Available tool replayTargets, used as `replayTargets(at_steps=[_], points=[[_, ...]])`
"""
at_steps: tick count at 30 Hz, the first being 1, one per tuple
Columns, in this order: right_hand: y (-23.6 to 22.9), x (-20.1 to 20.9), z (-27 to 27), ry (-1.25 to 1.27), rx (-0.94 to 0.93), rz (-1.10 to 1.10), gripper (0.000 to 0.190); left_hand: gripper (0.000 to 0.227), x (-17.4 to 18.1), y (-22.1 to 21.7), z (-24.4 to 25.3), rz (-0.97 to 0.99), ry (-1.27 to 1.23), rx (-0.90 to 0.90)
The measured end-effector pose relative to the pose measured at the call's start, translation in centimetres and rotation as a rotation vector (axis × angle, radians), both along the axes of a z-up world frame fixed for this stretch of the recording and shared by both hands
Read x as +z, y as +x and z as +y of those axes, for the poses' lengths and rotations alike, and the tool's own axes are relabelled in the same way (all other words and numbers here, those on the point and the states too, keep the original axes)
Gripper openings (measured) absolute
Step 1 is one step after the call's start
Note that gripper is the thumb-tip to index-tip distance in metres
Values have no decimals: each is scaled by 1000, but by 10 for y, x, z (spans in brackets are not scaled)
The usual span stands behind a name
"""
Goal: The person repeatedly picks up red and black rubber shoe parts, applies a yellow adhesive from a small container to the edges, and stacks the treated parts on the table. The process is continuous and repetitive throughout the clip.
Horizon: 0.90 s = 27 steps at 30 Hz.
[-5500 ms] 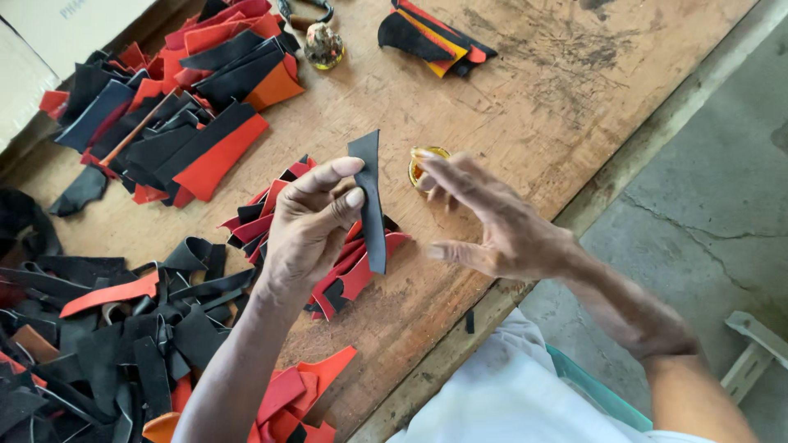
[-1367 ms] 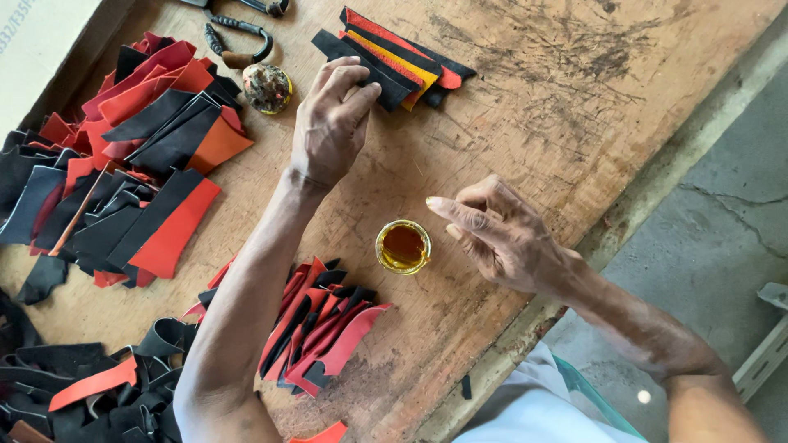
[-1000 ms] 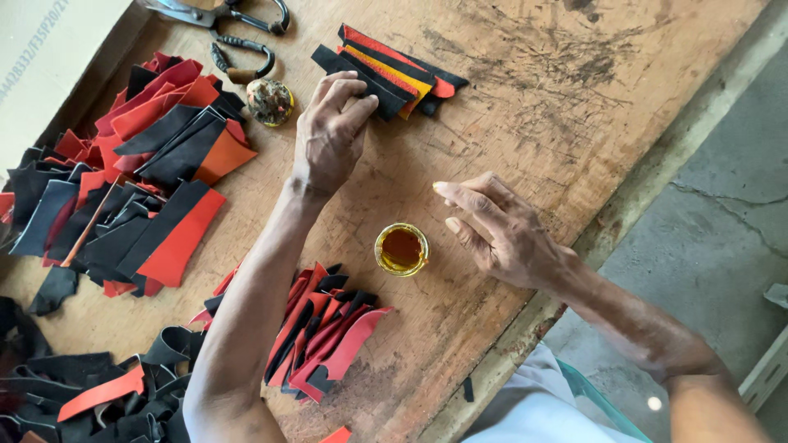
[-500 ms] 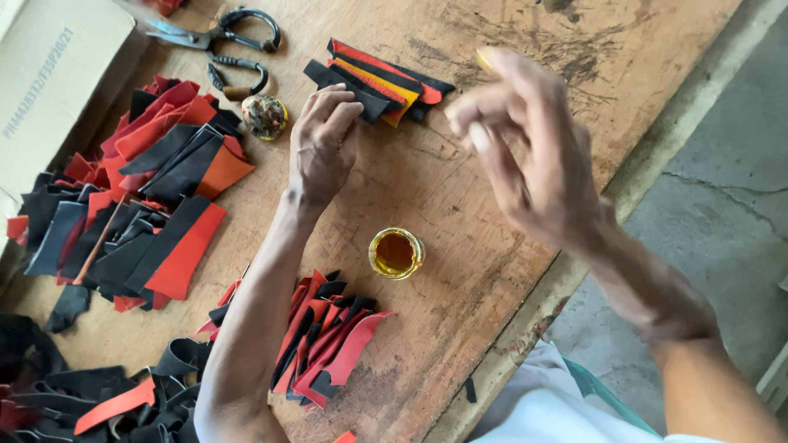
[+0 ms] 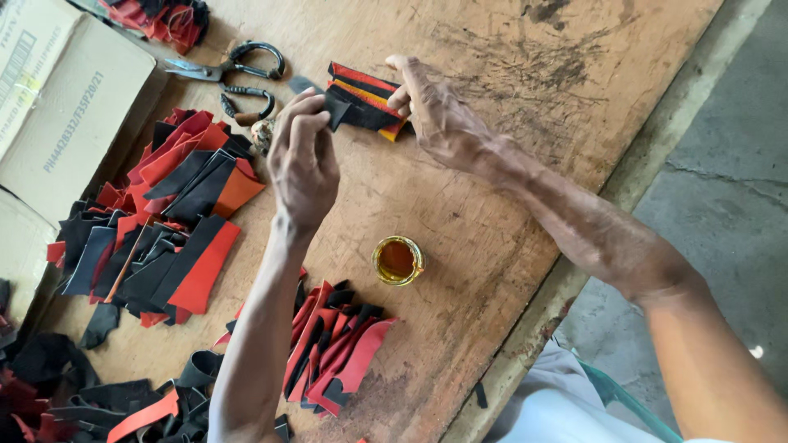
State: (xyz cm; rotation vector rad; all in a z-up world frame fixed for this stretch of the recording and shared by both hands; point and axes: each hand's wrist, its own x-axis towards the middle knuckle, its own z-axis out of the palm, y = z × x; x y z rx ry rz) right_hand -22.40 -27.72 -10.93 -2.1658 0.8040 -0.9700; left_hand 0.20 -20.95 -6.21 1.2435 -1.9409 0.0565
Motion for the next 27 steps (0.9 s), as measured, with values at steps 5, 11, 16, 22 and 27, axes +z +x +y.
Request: replayTargets(at_steps=[5,11,16,22,27], points=[[-2,12,-7,-92,-200,-127,39,8,7,2,40,-240,54,-16],[-24,12,-8,-236,-248,-214,35,16,1,-6,67,-266,238,-33],[-24,13,-16,-252,-307,-249,34,28,14,-5,67,-274,399,-43],[-38,14,-18,-509,-423,-358,31,15,27,-10,46,-190,412,78],[-27,6,-21,-296,-264,-348,36,33,25,-11,3,25,551,270]])
